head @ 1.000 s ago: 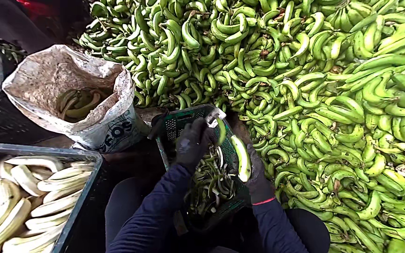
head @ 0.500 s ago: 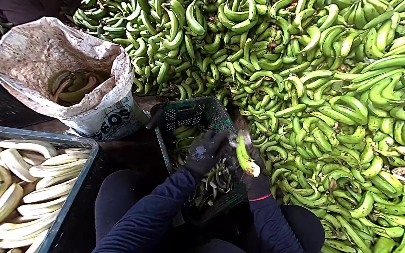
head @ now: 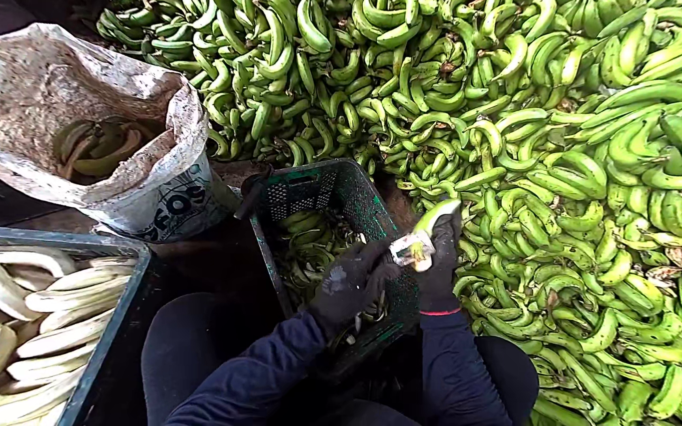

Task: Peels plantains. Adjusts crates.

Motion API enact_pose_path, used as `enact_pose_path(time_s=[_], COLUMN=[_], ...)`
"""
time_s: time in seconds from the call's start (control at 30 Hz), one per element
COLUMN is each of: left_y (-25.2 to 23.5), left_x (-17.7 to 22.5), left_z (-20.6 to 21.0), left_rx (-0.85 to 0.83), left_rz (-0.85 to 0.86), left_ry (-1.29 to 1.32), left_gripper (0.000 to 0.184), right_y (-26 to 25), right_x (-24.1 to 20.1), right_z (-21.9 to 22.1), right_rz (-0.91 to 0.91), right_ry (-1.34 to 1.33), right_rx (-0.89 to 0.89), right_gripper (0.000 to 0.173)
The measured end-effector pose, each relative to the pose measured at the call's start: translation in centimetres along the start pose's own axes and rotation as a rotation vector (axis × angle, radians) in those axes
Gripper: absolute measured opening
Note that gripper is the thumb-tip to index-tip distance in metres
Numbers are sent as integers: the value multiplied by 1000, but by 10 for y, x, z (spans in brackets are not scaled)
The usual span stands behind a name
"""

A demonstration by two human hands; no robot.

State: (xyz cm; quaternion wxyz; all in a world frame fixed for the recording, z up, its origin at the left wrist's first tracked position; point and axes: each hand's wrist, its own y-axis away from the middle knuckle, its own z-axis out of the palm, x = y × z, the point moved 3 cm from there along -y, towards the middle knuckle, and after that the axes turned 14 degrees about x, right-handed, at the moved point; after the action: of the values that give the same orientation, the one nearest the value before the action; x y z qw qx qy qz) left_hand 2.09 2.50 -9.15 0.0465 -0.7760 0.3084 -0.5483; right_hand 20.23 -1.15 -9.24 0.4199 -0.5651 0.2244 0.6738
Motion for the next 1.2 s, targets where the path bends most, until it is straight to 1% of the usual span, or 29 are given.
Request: enact_pose_path(time_s=[0.03,0.07,0.13,0.17,0.2,0.23,0.27,0.33,0.4,0.43,0.5,0.53,0.6,0.63,0.67,0.7,0.73,0.8,0.83,0.9,1.0,1.03,1.07,1.13,1.2], left_y=[-8,-16,-29,-35,-38,-37,-34,-22,-7,0,9,11,10,7,3,-3,-9,-21,-25,-31,-33,-33,-33,-33,-33], left_x=[-12,-25,-45,-49,-50,-48,-45,-34,-18,-10,2,5,6,3,-1,-6,-13,-28,-35,-47,-56,-57,-59,-62,-61], left_z=[-2,-6,-18,-26,-33,-37,-37,-27,-11,-4,8,10,10,8,5,1,-4,-13,-16,-19,-17,-16,-14,-9,-3], left_rx=[12,34,109,148,174,180,179,161,138,152,207,231,259,266,266,252,221,161,134,80,-19,-46,-70,-108,-91], left_rz=[-8,-22,-61,-89,-106,-105,-85,-27,46,97,181,202,199,187,178,164,142,121,130,189,278,289,283,217,150], left_ry=[-40,-79,-118,-118,-117,-111,-104,-59,-18,-30,-85,-108,-129,-137,-150,-163,-172,-183,-186,-167,-71,-40,-26,-66,-153], left_gripper=[45,44,45,46,46,47,47,47,48,50,53,53,51,49,48,48,47,45,45,48,49,51,52,50,45], right_y=[7,15,34,40,42,41,38,24,10,5,-2,-2,-2,-1,1,4,7,12,13,14,15,14,13,9,6], right_x=[8,16,19,17,18,21,22,16,5,-1,-14,-19,-20,-20,-19,-18,-16,-13,-11,-12,-19,-21,-21,-15,-7], right_z=[1,2,9,12,12,9,6,6,10,12,17,19,23,24,25,23,20,9,3,-5,-14,-16,-17,-20,-24], right_rz=[138,288,501,570,601,615,590,443,249,176,119,94,87,109,144,171,195,261,287,321,356,363,370,381,362], right_ry=[-39,-56,13,25,12,-14,-38,-84,-119,-150,-235,-231,-237,-238,-218,-157,-64,140,257,379,407,434,457,486,483], right_rx=[-115,-250,-513,-584,-584,-518,-417,-184,2,68,192,237,244,195,137,40,-75,-345,-440,-605,-695,-721,-757,-808,-820], right_gripper=[30,29,38,38,39,39,37,31,33,35,34,36,39,38,34,32,30,32,32,28,20,20,20,25,29])
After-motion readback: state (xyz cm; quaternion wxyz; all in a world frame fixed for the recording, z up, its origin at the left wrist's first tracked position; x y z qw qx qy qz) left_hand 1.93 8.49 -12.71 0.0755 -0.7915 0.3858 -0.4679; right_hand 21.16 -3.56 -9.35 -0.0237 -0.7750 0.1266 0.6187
